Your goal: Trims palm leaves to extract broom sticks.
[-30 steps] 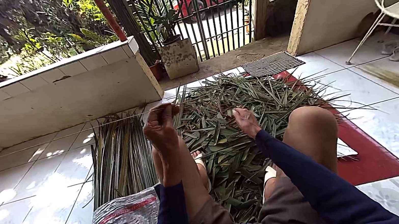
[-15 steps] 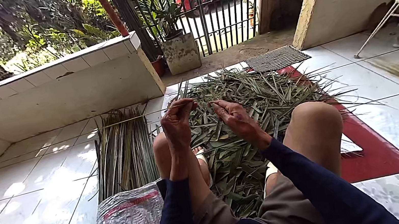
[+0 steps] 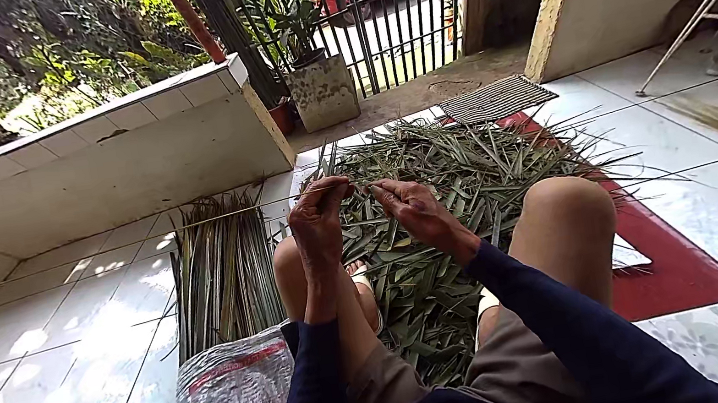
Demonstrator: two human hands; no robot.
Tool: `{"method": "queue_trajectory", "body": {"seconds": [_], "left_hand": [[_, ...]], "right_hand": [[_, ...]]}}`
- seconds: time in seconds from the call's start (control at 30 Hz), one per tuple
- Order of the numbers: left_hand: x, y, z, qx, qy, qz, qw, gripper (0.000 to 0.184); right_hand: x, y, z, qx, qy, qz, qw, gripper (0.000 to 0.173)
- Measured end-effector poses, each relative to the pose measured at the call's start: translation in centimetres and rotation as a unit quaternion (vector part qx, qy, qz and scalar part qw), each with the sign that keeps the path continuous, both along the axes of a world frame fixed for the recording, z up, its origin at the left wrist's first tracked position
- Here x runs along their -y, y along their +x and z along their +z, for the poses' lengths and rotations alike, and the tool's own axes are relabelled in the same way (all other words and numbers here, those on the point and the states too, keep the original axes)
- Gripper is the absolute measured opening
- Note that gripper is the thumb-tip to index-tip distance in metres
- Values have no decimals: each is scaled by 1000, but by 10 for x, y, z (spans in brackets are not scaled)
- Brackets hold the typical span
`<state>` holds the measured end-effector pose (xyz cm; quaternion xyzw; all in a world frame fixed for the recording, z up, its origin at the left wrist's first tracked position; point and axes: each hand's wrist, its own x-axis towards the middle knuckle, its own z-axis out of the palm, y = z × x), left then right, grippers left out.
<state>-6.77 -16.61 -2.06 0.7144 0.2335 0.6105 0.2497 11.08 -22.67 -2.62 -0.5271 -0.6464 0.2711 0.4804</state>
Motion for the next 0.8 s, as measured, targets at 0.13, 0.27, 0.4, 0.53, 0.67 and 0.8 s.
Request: {"method": "queue_trajectory", "body": {"seconds": [0.13,0.27,0.4,0.53,0.67,0.8], "left_hand": [[2,-2,2,16,-5,-3,1000,14],[3,-6,2,23,-10,3,1000,14],[3,-7,1,12,-13,13,1000,14],[3,-4,0,18,-23,8,1000,14],[9,-2,3,32,-36,9,999,15],[9,-3,5,41,-44,10,998,15]], "right_hand": [[-10,1,-5,12,-9,-29,999,36],[-27,18,-32,-2,-43,-50,998,39],[-31,28,-50,-4,-60,-83,995,39],[-15,15,-32,-24,-27,-65,997,38],[2,-4,-13,-27,14,-32,999,34],[-5,-3,-20,-19,3,-45,999,36]]}}
